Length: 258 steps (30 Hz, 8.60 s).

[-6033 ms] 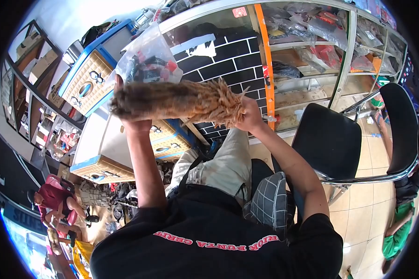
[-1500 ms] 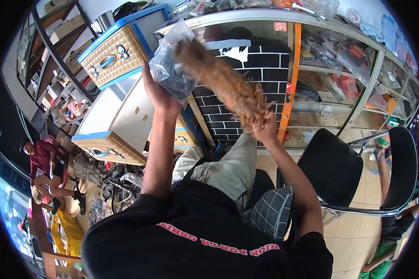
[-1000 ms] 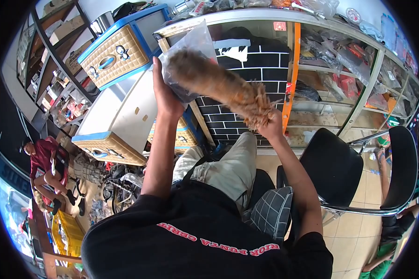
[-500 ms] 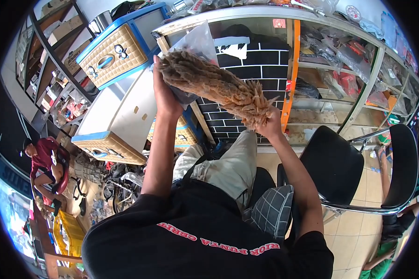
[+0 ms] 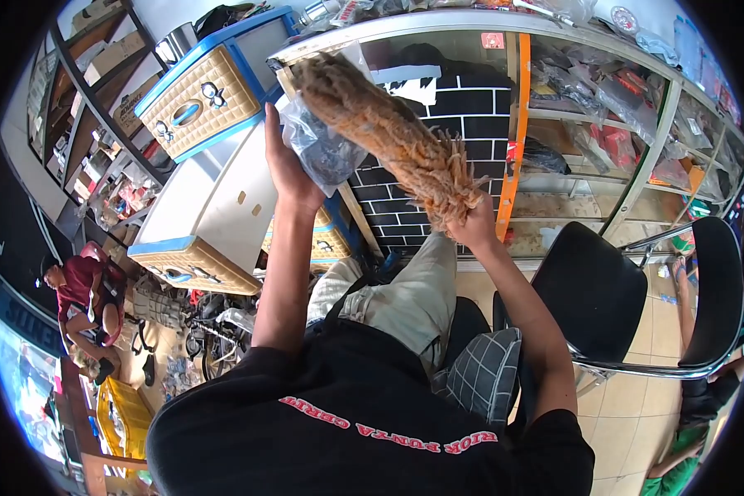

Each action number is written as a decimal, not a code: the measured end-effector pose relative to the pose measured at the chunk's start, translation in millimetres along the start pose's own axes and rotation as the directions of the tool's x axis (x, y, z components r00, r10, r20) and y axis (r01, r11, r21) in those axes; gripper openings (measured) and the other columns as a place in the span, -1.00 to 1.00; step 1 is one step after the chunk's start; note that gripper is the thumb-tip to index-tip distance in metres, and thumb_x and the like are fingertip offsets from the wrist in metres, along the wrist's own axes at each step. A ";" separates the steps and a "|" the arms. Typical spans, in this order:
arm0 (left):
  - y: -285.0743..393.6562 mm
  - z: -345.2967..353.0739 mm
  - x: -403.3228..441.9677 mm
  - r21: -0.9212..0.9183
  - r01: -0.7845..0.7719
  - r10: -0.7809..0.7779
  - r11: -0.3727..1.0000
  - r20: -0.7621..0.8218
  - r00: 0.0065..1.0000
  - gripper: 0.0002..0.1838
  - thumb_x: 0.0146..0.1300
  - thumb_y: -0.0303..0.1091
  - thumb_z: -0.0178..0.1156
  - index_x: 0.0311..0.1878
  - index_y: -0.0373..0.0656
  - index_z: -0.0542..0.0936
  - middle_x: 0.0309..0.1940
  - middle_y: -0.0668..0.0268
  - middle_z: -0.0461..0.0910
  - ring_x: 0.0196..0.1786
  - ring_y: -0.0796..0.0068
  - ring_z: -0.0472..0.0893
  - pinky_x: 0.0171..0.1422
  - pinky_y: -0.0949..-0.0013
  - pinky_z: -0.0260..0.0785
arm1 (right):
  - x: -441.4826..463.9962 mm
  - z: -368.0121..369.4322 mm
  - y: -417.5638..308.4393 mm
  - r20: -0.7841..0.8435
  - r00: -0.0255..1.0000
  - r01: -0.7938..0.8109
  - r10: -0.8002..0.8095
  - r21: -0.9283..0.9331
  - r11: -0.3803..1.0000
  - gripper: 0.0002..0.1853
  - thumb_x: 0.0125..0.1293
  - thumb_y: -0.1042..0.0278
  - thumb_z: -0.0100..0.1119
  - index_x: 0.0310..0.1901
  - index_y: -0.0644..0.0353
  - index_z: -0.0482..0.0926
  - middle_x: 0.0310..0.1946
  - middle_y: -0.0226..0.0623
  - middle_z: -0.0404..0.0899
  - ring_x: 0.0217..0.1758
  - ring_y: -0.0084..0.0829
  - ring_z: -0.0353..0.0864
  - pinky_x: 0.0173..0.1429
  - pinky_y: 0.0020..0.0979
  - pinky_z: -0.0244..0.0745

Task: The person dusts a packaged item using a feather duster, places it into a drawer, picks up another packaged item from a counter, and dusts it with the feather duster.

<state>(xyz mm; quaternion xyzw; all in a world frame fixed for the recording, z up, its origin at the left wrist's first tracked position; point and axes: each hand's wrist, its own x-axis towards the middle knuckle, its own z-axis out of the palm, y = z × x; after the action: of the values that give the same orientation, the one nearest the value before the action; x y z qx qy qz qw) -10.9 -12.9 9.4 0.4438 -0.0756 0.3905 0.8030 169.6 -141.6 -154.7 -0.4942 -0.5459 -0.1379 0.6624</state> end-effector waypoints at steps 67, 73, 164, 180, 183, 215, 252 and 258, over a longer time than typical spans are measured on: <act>-11.9 -8.9 3.2 0.080 0.152 -0.150 0.985 -0.029 0.988 -0.41 0.33 0.06 -0.12 0.24 -0.20 0.27 0.16 -0.04 0.36 0.15 0.07 0.42 0.22 0.03 0.33 | -3.3 10.7 -3.9 0.205 0.977 -0.051 0.061 -0.054 0.997 -0.77 0.01 0.43 0.12 -0.24 0.24 0.55 -0.40 -0.06 0.58 -0.30 -0.02 0.56 -0.24 -0.20 0.49; -8.6 -25.3 11.5 -0.017 0.211 -0.205 0.977 0.178 0.962 -0.49 0.32 -0.05 -0.02 0.22 -0.15 0.32 0.13 0.01 0.40 0.14 0.12 0.43 0.23 0.02 0.31 | -3.1 10.7 -2.5 0.210 0.977 -0.017 0.034 -0.083 0.996 -0.80 0.00 0.42 0.12 -0.29 0.26 0.55 -0.41 -0.05 0.58 -0.30 -0.02 0.56 -0.24 -0.20 0.49; -41.4 -91.2 8.3 -0.239 0.230 -0.265 0.943 -0.124 0.956 -0.43 0.15 0.10 0.10 0.14 -0.04 0.40 0.08 0.17 0.45 0.14 0.14 0.40 0.28 -0.14 0.16 | 1.3 -10.4 15.9 0.272 0.954 -0.109 0.121 -0.060 0.992 -0.81 -0.09 0.39 0.20 -0.39 0.28 0.58 -0.53 -0.03 0.56 -0.42 -0.02 0.57 -0.35 -0.26 0.49; -9.1 -138.2 24.4 -0.171 0.052 -0.042 0.984 0.061 0.997 -0.52 0.25 0.01 0.02 0.13 -0.07 0.42 0.07 0.23 0.47 0.14 0.18 0.43 0.27 0.00 0.25 | -2.9 -5.5 14.2 0.277 0.945 -0.156 0.175 -0.091 0.984 -0.79 -0.14 0.40 0.21 -0.39 0.26 0.59 -0.52 -0.05 0.56 -0.40 -0.01 0.56 -0.32 -0.23 0.49; -5.5 -121.1 22.3 -0.051 -0.046 0.037 0.998 -0.158 0.987 -0.52 0.22 -0.02 0.07 0.13 -0.08 0.43 0.10 0.21 0.45 0.16 0.16 0.42 0.27 0.01 0.25 | -2.7 -4.7 12.4 0.264 0.957 -0.096 0.123 -0.112 0.989 -0.77 -0.15 0.40 0.22 -0.38 0.25 0.59 -0.51 -0.06 0.56 -0.38 -0.01 0.56 -0.30 -0.22 0.49; -1.9 -133.2 22.2 -0.045 0.025 -0.023 0.999 0.051 0.998 -0.25 0.03 0.08 0.26 0.23 -0.14 0.33 0.14 0.13 0.41 0.16 0.10 0.43 0.22 -0.01 0.31 | -9.7 4.0 17.2 0.163 0.983 -0.072 0.082 -0.064 0.995 -0.80 -0.08 0.41 0.18 -0.35 0.25 0.60 -0.50 -0.05 0.58 -0.41 -0.03 0.58 -0.32 -0.26 0.51; -26.1 -83.7 16.6 -0.040 0.133 -0.139 0.990 -0.187 0.972 -0.42 0.21 0.08 0.05 0.18 -0.10 0.38 0.11 0.14 0.44 0.16 0.16 0.42 0.23 0.06 0.31 | -7.6 3.4 13.3 0.150 0.980 -0.119 0.135 -0.111 0.987 -0.81 -0.07 0.40 0.19 -0.39 0.30 0.57 -0.49 -0.03 0.58 -0.37 -0.05 0.60 -0.31 -0.25 0.50; -23.4 -136.3 33.1 -0.164 0.179 -0.179 0.970 0.015 0.984 -0.41 0.19 0.15 0.02 0.17 -0.05 0.41 0.06 0.16 0.46 0.14 0.10 0.42 0.25 0.02 0.27 | -7.0 -2.2 17.4 0.258 0.959 -0.087 0.118 -0.127 0.988 -0.79 -0.13 0.39 0.21 -0.39 0.26 0.60 -0.50 -0.04 0.57 -0.40 -0.03 0.58 -0.30 -0.24 0.50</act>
<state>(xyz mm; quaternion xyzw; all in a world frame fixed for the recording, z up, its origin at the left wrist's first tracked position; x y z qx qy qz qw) -2.7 103.9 -71.4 0.3811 -0.0672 0.3089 0.8688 180.9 -137.6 -169.2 -0.5728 -0.5943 -0.0674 0.5605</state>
